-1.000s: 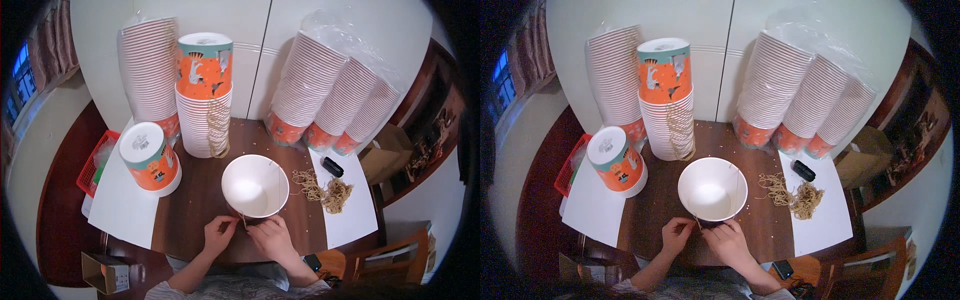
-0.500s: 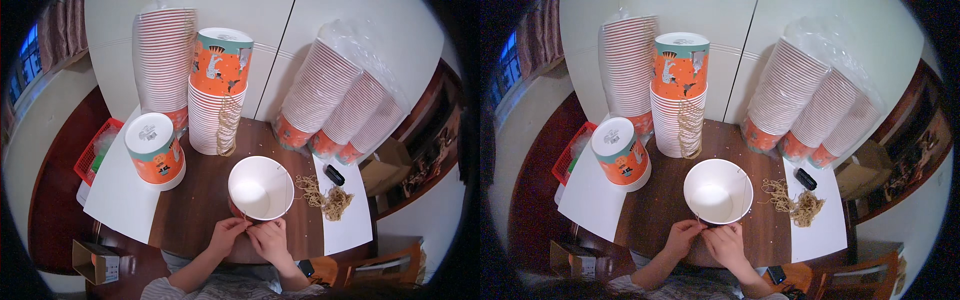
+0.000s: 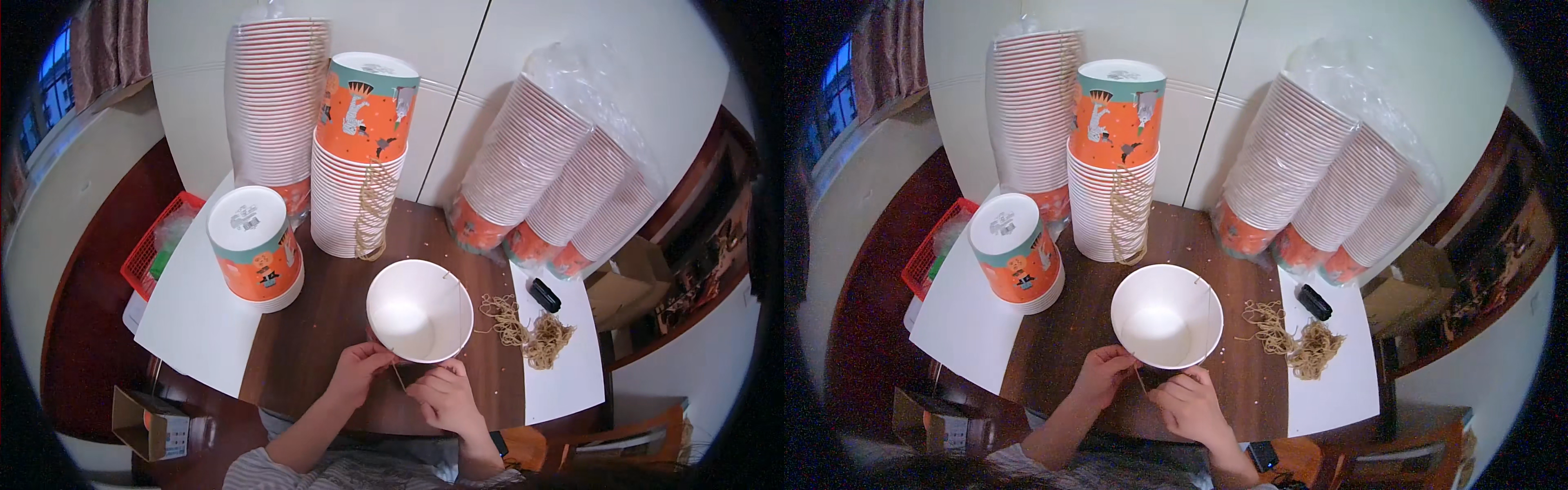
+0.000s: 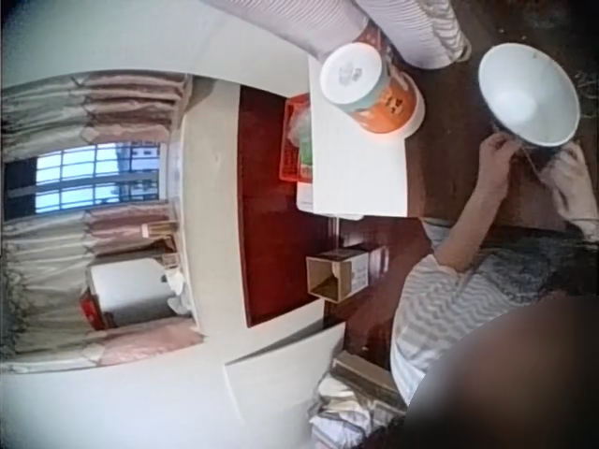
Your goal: Tying elastic strings onto decorative paper buckets for packaging in a manufacturing setting.
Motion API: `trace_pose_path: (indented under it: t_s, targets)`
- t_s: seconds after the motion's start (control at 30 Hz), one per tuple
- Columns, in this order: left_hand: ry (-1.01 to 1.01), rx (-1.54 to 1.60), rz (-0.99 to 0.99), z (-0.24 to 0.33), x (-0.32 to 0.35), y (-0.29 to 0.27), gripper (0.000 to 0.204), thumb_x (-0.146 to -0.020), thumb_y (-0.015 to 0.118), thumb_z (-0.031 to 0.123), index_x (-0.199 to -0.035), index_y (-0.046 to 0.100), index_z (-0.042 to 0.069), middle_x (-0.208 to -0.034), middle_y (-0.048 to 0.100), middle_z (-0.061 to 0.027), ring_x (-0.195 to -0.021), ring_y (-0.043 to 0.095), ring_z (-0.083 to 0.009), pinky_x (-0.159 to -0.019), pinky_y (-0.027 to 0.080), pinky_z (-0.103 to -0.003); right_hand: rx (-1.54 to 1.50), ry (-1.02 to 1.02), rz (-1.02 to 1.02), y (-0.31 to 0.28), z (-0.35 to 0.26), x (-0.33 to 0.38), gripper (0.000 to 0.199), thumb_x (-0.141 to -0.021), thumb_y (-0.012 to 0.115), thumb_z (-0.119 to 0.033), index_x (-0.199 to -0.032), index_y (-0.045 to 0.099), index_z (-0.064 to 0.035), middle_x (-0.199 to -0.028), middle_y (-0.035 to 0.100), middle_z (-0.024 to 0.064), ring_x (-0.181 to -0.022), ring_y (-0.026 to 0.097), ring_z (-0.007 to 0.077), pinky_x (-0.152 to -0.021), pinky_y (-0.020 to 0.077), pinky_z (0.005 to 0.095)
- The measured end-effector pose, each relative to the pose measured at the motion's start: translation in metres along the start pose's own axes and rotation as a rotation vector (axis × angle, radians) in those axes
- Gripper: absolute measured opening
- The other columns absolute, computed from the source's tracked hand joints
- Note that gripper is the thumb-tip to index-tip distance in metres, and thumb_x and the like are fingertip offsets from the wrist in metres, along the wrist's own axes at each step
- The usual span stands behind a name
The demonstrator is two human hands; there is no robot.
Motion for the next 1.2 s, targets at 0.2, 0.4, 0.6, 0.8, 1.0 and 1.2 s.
trace_pose_path:
  t_s: [0.2, 0.4, 0.6, 0.8, 1.0, 1.2]
  targets:
    - [-0.023, -0.096, -0.012, 0.007, -0.001, 0.001, 0.010, -0.074, 0.059, 0.004, -0.083, 0.061, 0.001, -0.079, 0.062, -0.0078, -0.073, 0.059, -0.0159, -0.068, 0.045, -0.025, -0.042, -0.036, -0.020, 0.000, -0.001, -0.002, 0.025, -0.056, 0.059, -0.003, -0.080, 0.060, -0.0118, -0.073, 0.056, -0.0019, -0.073, 0.053, 0.0135, -0.077, 0.0362, 0.0316]
    - [0.127, -0.314, -0.057, 0.032, 0.000, 0.009, 0.010, -0.076, 0.061, 0.010, -0.080, 0.063, 0.001, -0.074, 0.063, -0.0029, -0.066, 0.053, -0.0067, -0.060, 0.039, -0.020, 0.028, -0.008, 0.063, -0.005, 0.000, -0.001, 0.020, -0.063, 0.062, -0.009, -0.083, 0.061, -0.0131, -0.070, 0.055, -0.0013, -0.067, 0.052, 0.0149, -0.070, 0.0360, 0.0307]
    - [0.396, -0.690, 0.144, 0.079, 0.014, -0.017, 0.017, -0.080, 0.059, 0.013, -0.067, 0.057, 0.002, -0.059, 0.050, 0.0034, -0.057, 0.044, -0.0031, -0.052, 0.035, -0.019, 0.225, 0.125, 0.025, -0.032, 0.021, -0.006, 0.037, -0.070, 0.066, -0.025, -0.103, 0.055, -0.0116, -0.071, 0.054, 0.0025, -0.061, 0.052, 0.0207, -0.059, 0.0379, 0.0328]
    - [0.425, -0.698, 0.128, 0.090, 0.009, -0.036, 0.014, -0.080, 0.058, 0.011, -0.068, 0.055, 0.003, -0.063, 0.052, 0.0025, -0.060, 0.045, -0.0045, -0.056, 0.036, -0.020, 0.268, -0.049, 0.054, -0.037, 0.033, -0.026, 0.017, -0.070, 0.061, -0.013, -0.087, 0.059, -0.0100, -0.078, 0.056, 0.0034, -0.068, 0.058, 0.0207, -0.056, 0.0479, 0.0311]
    - [0.606, -0.780, 0.131, 0.127, 0.006, -0.029, 0.010, -0.078, 0.060, 0.008, -0.085, 0.055, 0.002, -0.075, 0.055, -0.0006, -0.065, 0.049, -0.0054, -0.058, 0.041, -0.020, -0.186, 0.028, 0.309, -0.091, 0.055, -0.048, 0.008, -0.074, 0.059, -0.009, -0.080, 0.061, -0.0039, -0.073, 0.059, 0.0091, -0.070, 0.058, 0.0239, -0.061, 0.0459, 0.0320]
    - [0.880, -1.070, 0.081, 0.117, -0.023, -0.025, 0.020, -0.075, 0.062, 0.011, -0.091, 0.054, 0.002, -0.080, 0.055, -0.0081, -0.074, 0.056, -0.0171, -0.064, 0.045, -0.027, -0.639, 0.313, 0.499, -0.145, 0.123, -0.121, 0.024, -0.088, 0.046, -0.020, -0.088, 0.059, 0.0006, -0.074, 0.056, 0.0001, -0.069, 0.051, 0.0086, -0.062, 0.0414, 0.0234]
Point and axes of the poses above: each hand's wrist, its own x-axis away from the middle knuckle, its own y-axis out of the palm, z = x × y, the point moved 10 cm from there along -x, towards the middle knuckle
